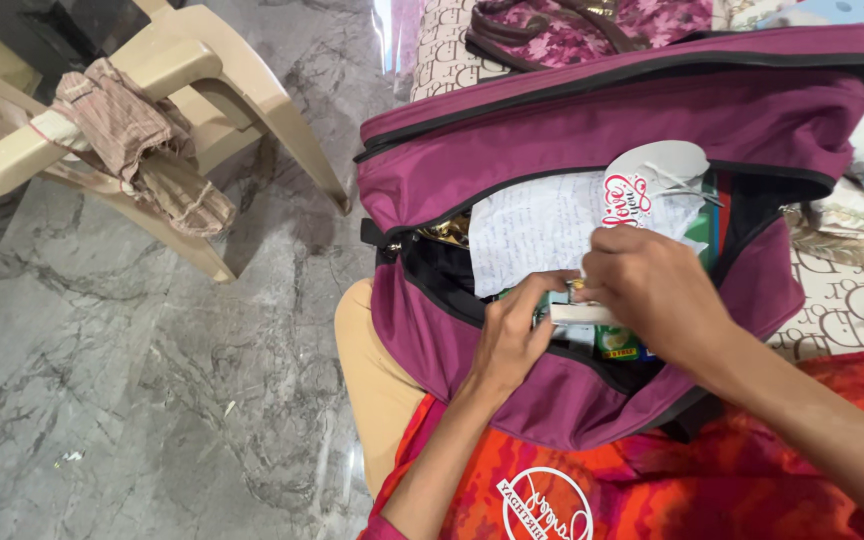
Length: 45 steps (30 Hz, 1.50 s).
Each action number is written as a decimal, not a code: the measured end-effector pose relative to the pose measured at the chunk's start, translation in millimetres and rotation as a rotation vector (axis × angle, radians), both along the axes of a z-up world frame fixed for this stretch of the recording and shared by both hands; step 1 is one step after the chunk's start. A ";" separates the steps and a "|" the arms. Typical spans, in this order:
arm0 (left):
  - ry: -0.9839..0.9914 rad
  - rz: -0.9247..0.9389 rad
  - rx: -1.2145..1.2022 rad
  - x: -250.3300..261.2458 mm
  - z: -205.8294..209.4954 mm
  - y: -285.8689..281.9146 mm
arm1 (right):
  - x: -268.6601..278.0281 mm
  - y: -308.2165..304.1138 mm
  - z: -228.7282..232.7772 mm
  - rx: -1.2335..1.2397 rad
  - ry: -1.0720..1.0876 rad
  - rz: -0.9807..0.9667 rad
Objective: The person sorts through various packaged items inside a purple bag, picking up and moving snacks, a heart-shaped box of chocolates, and documents.
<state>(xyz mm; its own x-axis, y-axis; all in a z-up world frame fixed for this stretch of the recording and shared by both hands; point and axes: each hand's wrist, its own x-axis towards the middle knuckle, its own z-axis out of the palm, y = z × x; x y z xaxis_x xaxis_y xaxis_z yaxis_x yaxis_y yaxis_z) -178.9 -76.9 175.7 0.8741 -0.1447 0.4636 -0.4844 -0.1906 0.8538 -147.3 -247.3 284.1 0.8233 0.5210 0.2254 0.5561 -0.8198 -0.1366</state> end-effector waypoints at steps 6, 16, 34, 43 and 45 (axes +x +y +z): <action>-0.007 0.052 -0.068 -1.3 3.7 1.0 | -17.3 0.0 -4.6 0.069 -0.063 0.194; 0.013 0.013 -0.092 3.7 9.2 -1.0 | -10.7 -16.1 -1.0 -0.060 0.066 0.217; -0.092 0.049 0.027 0.5 3.9 -5.3 | -26.4 -24.0 -1.8 0.413 -0.051 -0.015; -0.195 0.047 -0.046 0.4 2.9 -8.7 | -32.1 -18.7 -5.2 0.331 -0.040 -0.082; -0.206 0.061 0.055 -0.7 10.3 -5.2 | -30.7 -18.0 -4.1 0.333 -0.028 -0.119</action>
